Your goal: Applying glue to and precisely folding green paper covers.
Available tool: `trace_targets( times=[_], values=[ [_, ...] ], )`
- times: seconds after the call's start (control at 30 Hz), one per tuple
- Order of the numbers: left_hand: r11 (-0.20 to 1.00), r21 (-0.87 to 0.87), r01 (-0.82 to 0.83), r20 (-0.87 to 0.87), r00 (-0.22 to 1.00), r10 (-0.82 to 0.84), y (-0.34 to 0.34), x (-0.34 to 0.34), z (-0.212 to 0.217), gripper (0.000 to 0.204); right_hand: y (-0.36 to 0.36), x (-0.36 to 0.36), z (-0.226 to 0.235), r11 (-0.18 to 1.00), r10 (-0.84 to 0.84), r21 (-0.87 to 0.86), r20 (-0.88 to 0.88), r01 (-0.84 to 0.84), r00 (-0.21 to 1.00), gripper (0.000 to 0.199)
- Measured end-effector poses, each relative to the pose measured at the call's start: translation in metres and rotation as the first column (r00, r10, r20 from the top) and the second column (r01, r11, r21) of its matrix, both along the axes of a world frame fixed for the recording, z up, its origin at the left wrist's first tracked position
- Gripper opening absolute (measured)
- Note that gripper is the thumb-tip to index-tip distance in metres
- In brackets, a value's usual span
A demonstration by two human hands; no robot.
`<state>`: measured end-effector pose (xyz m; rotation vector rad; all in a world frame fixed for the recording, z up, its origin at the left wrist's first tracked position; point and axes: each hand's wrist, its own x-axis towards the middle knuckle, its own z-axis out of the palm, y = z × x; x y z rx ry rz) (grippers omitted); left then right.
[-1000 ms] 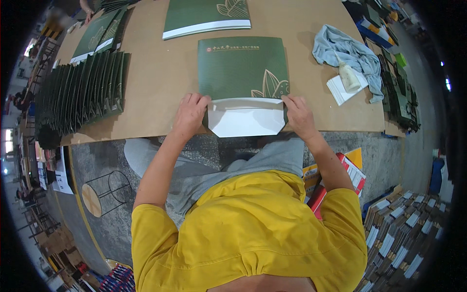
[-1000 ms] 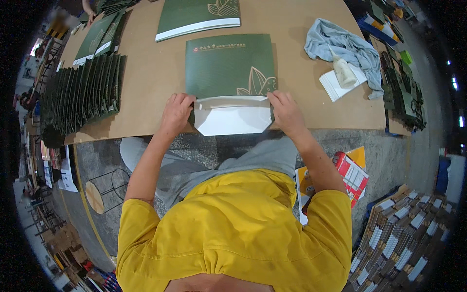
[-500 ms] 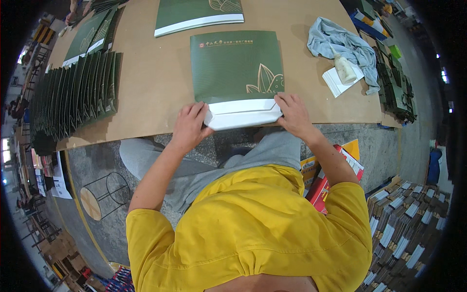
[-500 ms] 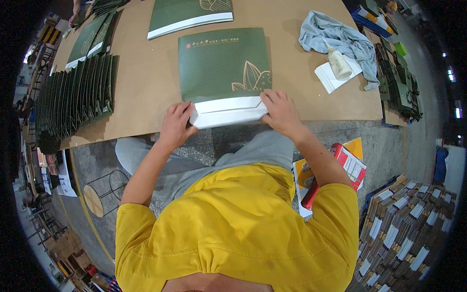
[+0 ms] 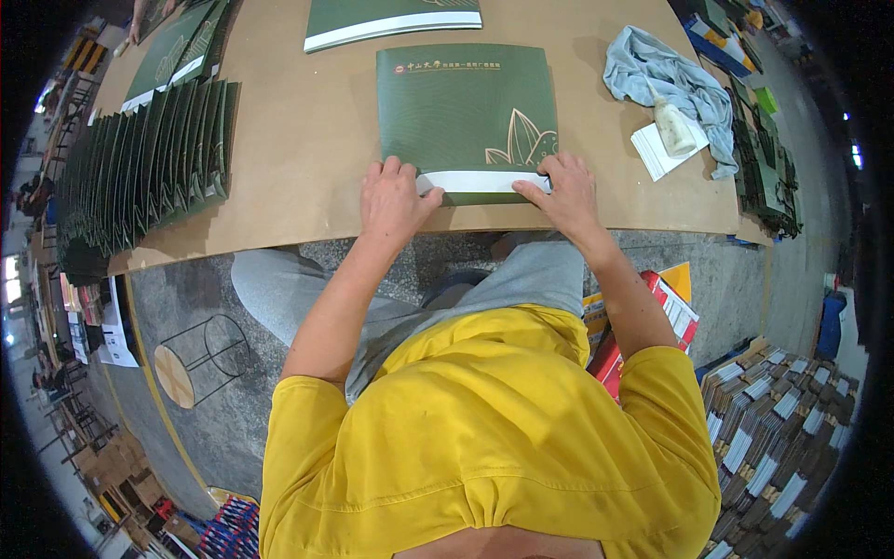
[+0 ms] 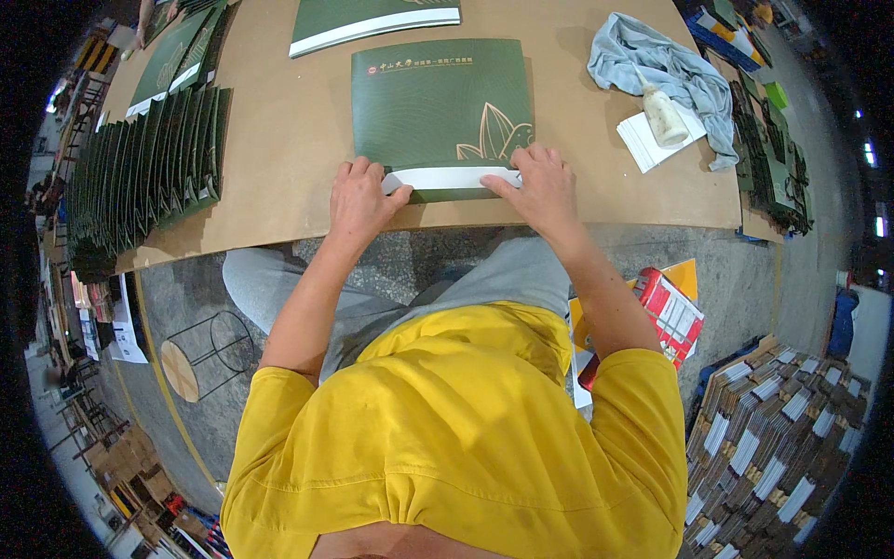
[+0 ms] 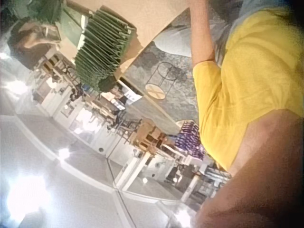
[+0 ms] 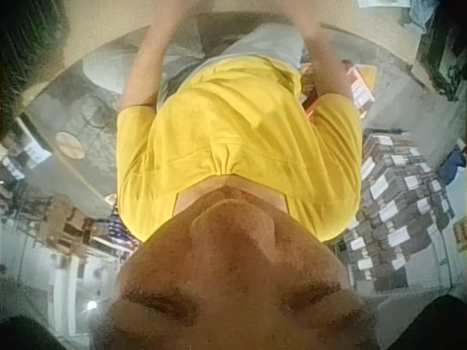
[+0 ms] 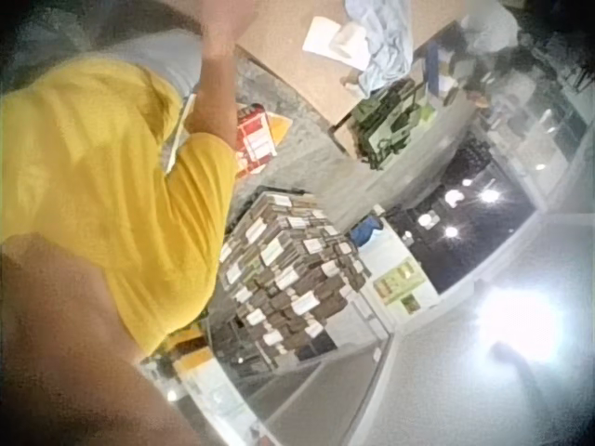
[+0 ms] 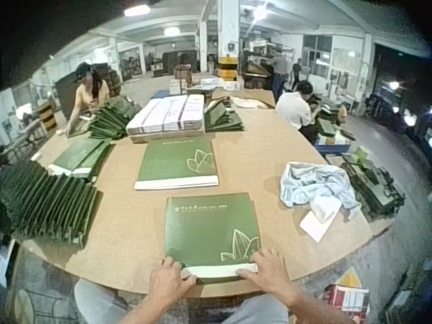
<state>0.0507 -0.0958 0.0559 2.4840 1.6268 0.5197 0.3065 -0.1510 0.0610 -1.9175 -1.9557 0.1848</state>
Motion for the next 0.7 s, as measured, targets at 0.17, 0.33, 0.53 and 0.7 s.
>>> trace_targets(
  times=[0.17,0.33,0.53,0.7],
  values=[
    [0.998,-0.057,-0.013,0.005,1.000,0.014,0.009,0.006,-0.002,0.042,0.009,-0.006,-0.005,0.994,-0.099,-0.041,0.068,0.102,0.993,0.046],
    [0.972,-0.219,-0.083,-0.170,0.984,0.045,0.027,0.010,0.000,0.053,0.021,-0.011,-0.001,0.962,-0.206,-0.159,0.109,0.221,0.973,0.057],
    [0.961,-0.259,-0.098,-0.109,0.991,0.071,0.022,0.009,0.003,0.053,0.029,0.011,-0.014,0.944,-0.318,-0.145,-0.177,0.295,0.931,0.079],
    [0.970,-0.235,-0.062,-0.062,0.997,0.048,0.016,0.014,-0.005,0.051,0.038,0.011,0.011,0.913,-0.318,-0.335,-0.228,0.233,0.920,0.069]
  ],
)
